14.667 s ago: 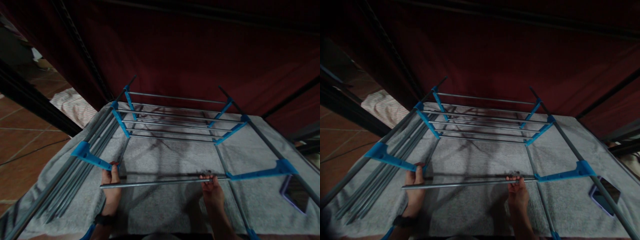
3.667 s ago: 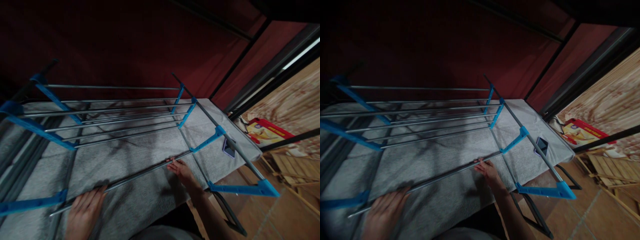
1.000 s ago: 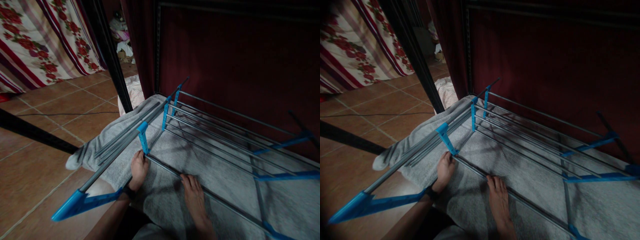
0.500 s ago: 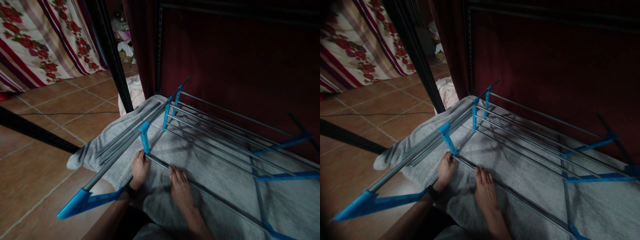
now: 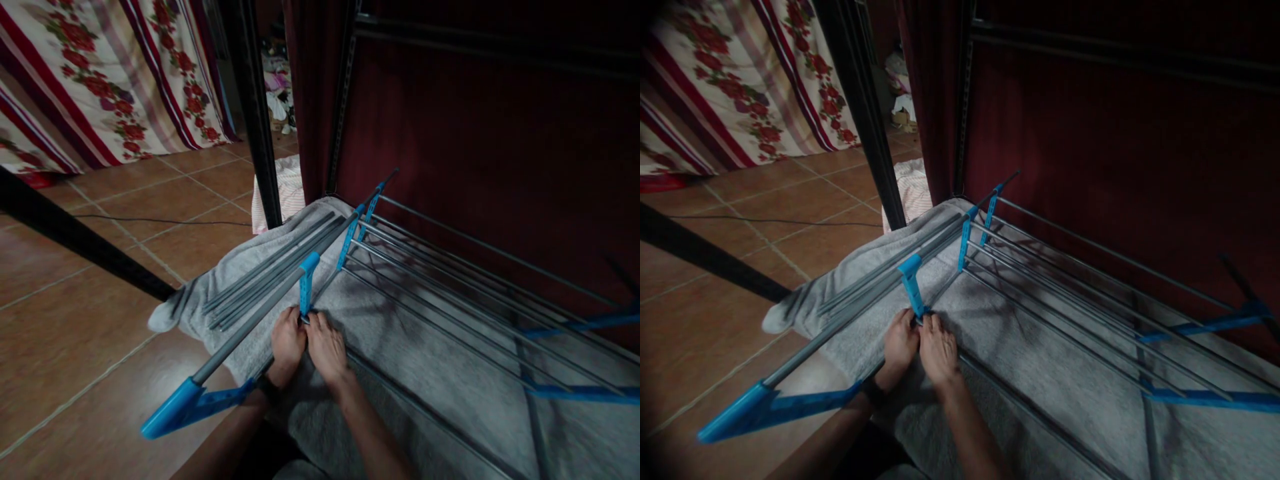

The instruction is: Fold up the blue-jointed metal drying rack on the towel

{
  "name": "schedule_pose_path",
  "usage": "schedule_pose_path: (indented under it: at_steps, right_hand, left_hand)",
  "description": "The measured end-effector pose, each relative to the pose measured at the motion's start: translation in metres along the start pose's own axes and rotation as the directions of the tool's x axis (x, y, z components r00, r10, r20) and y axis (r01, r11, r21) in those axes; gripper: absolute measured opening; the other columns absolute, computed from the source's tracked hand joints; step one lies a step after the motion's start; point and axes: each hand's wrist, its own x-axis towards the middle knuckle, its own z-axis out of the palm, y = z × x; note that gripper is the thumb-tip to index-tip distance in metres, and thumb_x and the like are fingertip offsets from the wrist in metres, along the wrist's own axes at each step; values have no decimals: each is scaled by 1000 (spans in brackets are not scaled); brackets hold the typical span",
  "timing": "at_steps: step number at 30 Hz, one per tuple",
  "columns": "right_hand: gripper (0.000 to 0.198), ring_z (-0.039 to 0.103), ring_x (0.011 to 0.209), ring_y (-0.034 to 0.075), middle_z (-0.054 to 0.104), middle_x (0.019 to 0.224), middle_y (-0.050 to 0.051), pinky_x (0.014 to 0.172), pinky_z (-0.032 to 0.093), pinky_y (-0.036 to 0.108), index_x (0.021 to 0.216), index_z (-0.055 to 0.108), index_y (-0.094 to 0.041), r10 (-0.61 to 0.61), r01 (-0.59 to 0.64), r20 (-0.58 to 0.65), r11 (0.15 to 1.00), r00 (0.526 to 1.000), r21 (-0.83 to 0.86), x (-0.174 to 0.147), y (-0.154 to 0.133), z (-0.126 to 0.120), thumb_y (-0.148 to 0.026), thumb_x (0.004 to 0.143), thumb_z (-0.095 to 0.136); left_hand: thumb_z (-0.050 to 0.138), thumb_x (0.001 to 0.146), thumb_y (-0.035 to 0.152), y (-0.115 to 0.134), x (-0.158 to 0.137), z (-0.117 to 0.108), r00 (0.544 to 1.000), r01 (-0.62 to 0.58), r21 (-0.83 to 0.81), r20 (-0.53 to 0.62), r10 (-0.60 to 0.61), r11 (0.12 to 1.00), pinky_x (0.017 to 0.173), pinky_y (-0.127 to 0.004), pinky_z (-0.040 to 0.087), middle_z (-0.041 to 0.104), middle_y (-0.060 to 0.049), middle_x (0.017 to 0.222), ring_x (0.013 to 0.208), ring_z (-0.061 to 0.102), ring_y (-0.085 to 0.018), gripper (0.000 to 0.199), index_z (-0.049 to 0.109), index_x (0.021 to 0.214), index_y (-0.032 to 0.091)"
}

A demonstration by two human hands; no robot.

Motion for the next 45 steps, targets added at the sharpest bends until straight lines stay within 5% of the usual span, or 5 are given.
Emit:
schedule_pose_path:
  at_steps: [11,45]
  right_hand:
    - [47,75,100,19,70,131,13,80,58,31,148,49,-20,-81,84,50,994,995,-66,-1,6,-5,-11,107,27]
    - [40,74,108,18,75,130,5,89,55,31,140,62,-29,17,-27,76,991,997,131,9,13,-12,-29,113,32]
  left_hand:
    - [52,87,13,-2,2,-2,998,32,0,54,-32,999,97,-43,58,74,-11,110,104,70,-27,28,68,107,22]
    - [53,96,22,5,2,-6,994,73,10,75,-74,997,101,-45,56,73,-13,114,110,70,-30,27,71,116,20]
